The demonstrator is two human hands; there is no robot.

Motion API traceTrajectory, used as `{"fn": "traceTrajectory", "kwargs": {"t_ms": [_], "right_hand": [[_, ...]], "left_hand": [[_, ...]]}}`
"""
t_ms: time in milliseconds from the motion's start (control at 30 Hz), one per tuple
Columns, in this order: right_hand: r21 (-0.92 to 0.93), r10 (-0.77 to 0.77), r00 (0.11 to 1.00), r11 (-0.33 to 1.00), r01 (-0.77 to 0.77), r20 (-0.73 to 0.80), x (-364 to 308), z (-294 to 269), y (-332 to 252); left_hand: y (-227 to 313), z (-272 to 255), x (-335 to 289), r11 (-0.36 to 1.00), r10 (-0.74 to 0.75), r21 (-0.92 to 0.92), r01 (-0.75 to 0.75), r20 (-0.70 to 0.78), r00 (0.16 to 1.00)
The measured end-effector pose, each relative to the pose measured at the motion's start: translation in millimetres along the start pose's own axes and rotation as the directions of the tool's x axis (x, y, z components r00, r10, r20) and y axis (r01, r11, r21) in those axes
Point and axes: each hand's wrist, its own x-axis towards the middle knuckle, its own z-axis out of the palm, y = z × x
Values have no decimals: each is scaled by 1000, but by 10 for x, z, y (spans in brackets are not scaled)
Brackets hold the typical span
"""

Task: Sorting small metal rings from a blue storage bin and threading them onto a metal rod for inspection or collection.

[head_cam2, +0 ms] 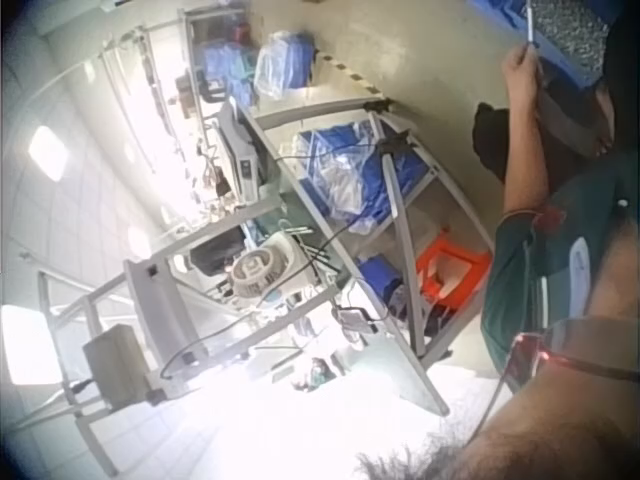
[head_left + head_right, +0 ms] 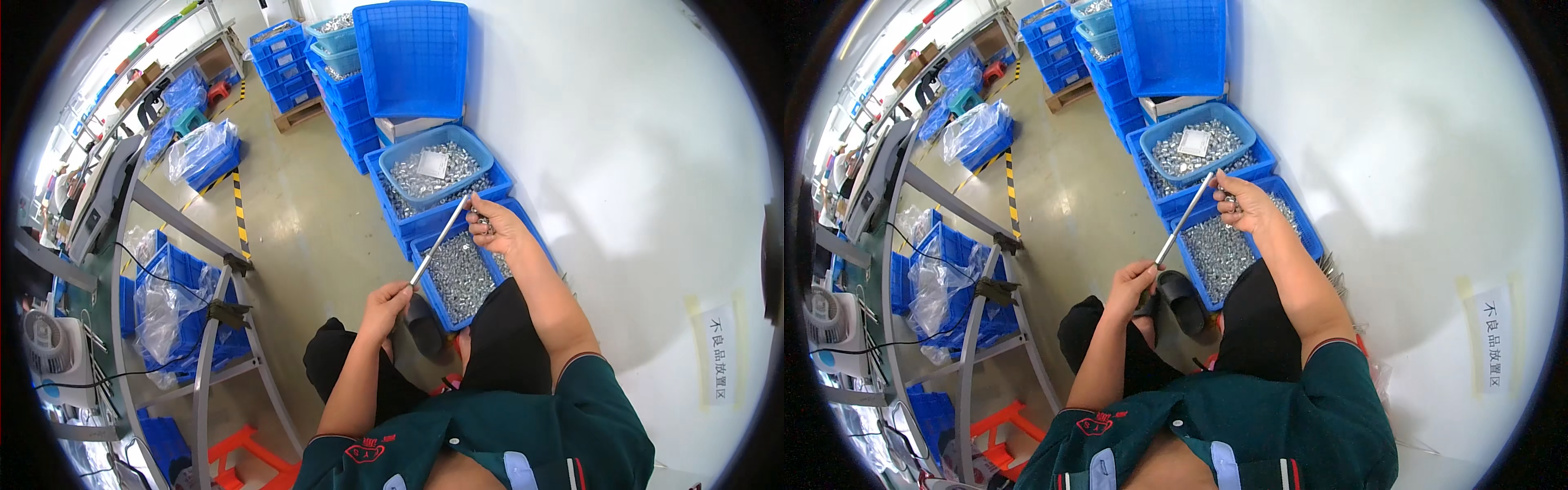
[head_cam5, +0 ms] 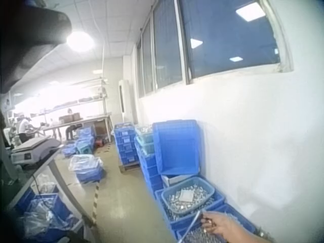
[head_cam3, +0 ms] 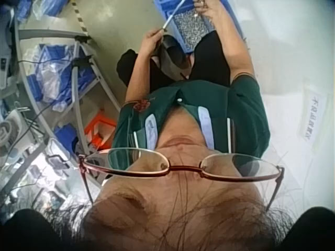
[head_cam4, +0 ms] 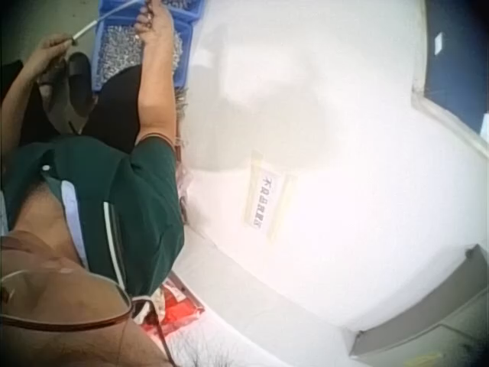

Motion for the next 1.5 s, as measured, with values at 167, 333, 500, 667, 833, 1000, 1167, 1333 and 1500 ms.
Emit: {"fn": "traceTrajectory", "kwargs": {"t_ms": [167, 333, 500, 667, 833, 1000, 1167, 1333, 1500], "right_hand": [[103, 43, 999, 994, -40, -26, 7, -25, -37], [134, -8, 1000, 991, 6, 11, -1, -27, -59], [61, -48, 998, 997, 45, 50, -55, 39, -78], [-437, -267, 963, 870, 230, -26, -95, 148, -75], [-600, 35, 995, 800, 26, 91, -148, 363, 161], [-502, 174, 977, 860, -89, 126, -111, 280, 102], [-90, 52, 996, 995, -46, 68, -42, 8, -14], [16, -37, 991, 999, 36, 125, -29, -27, -51], [156, -62, 993, 987, 45, 101, -35, -24, -43]], "left_hand": [[21, 16, -11, 999, -36, 24, 37, -19, 999], [0, 14, -9, 998, -34, 58, 35, -7, 999], [-21, 5, -4, 999, -38, 32, 38, -3, 999], [-28, 6, -3, 997, -48, 52, 50, -30, 998], [69, 27, 25, 997, -66, 36, 66, -6, 998], [74, 63, 93, 996, -23, -87, 18, -48, 999], [97, 70, 75, 1000, 5, 1, -5, -45, 999], [-1, -2, 51, 998, 36, 44, -36, -5, 999], [-35, -23, 18, 997, 55, 51, -55, 3, 998]]}}
